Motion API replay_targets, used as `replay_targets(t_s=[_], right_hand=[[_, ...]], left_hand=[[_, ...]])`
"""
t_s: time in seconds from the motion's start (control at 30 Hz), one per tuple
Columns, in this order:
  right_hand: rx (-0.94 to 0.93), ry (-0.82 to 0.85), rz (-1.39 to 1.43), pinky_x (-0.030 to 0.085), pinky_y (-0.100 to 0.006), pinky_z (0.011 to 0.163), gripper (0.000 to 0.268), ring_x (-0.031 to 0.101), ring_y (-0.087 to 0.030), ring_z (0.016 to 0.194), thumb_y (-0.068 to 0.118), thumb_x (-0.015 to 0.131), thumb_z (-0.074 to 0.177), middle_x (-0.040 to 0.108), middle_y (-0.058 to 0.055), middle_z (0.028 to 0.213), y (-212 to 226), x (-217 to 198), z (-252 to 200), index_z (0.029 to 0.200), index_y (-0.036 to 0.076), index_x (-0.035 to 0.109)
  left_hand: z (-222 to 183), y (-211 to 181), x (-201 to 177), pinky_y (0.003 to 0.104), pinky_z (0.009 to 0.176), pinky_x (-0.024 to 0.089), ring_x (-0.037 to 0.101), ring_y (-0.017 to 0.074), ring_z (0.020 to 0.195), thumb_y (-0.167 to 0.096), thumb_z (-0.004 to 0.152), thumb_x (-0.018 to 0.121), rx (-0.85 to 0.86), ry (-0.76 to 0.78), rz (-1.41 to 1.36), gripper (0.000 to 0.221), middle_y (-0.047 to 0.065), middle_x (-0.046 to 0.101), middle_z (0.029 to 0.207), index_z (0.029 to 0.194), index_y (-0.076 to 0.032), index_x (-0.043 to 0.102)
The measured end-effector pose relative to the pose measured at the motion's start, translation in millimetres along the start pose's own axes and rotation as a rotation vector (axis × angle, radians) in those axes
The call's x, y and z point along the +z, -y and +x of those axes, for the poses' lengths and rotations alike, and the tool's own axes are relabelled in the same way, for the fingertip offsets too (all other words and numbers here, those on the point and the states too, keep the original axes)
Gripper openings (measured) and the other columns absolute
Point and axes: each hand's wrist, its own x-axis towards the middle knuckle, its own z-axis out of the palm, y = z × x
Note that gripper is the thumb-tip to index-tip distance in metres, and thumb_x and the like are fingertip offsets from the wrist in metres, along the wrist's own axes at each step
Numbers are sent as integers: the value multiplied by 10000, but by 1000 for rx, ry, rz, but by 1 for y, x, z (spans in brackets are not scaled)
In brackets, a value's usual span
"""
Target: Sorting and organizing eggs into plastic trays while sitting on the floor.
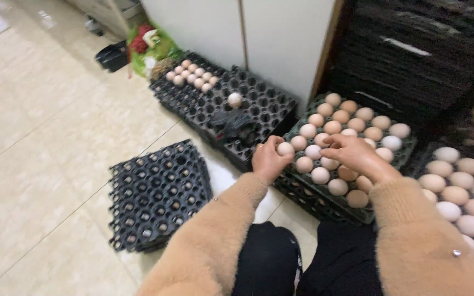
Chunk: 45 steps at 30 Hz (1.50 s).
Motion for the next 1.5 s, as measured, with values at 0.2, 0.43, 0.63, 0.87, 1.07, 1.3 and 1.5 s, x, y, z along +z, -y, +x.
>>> replay_targets(t_s=[0.2, 0.43, 0.63, 0.87, 1.07, 1.3, 1.5], right_hand=[[-124, 38, 78, 495, -435, 853, 449, 636, -318, 1020, 351, 733, 877, 739, -140, 1092, 44, 7, -13, 1261, 119, 726], [-224, 79, 110, 535, -353, 842, 443, 681, -250, 999, 252, 702, 903, 755, -131, 1144, 79, 18, -18, 1277, 16, 714], [-188, 145, 74, 527, -398, 845, 520, 654, -276, 1025, 286, 722, 893, 722, -151, 1199, 109, 26, -25, 1371, 86, 678], [-209, 241, -3, 535, -434, 939, 518, 668, -333, 1137, 255, 704, 923, 705, -205, 1283, 144, 39, -33, 1397, 52, 656], [-211, 271, -17, 505, -453, 1038, 529, 638, -335, 1254, 179, 684, 923, 681, -189, 1367, 151, 36, -42, 1427, 37, 608], [-287, 239, -372, 620, -418, 964, 570, 752, -253, 1162, 313, 749, 887, 723, -56, 1367, 161, 61, -48, 1432, 198, 630], [-315, 283, -639, 683, -288, 789, 616, 834, -123, 944, 487, 718, 866, 805, 64, 1203, 179, 74, -52, 1451, 364, 569]], left_hand=[[-52, 12, -23, 325, 745, 569, 687, 214, 902, -371, 684, 793, -311, 83, -536, 531, 78, 725, 1008, 1158, -202, 625], [-115, -4, -109, 303, 509, 579, 681, 253, 622, -154, 849, 675, -432, 274, -771, 354, 184, 659, 895, 1149, -37, 529], [-172, -31, -185, 309, 587, 602, 702, 260, 762, -193, 847, 648, -449, 263, -694, 430, 223, 676, 1060, 1217, -11, 527], [-191, -31, -245, 400, 828, 632, 676, 360, 1138, -81, 793, 666, -469, 90, -784, 564, 230, 558, 1300, 1330, -69, 495], [-211, 76, -325, 323, 851, 631, 726, 272, 1030, -99, 800, 695, -444, -537, -917, 593, 189, 635, 1297, 1354, -38, 495], [-242, 203, -351, 292, 814, 602, 740, 239, 986, -36, 849, 668, -625, -718, -802, 488, 170, 654, 1182, 1316, -30, 524], [-211, 310, -313, 263, 672, 565, 678, 177, 817, -86, 787, 718, -678, -687, -564, 458, 114, 688, 1033, 1234, -70, 618]])
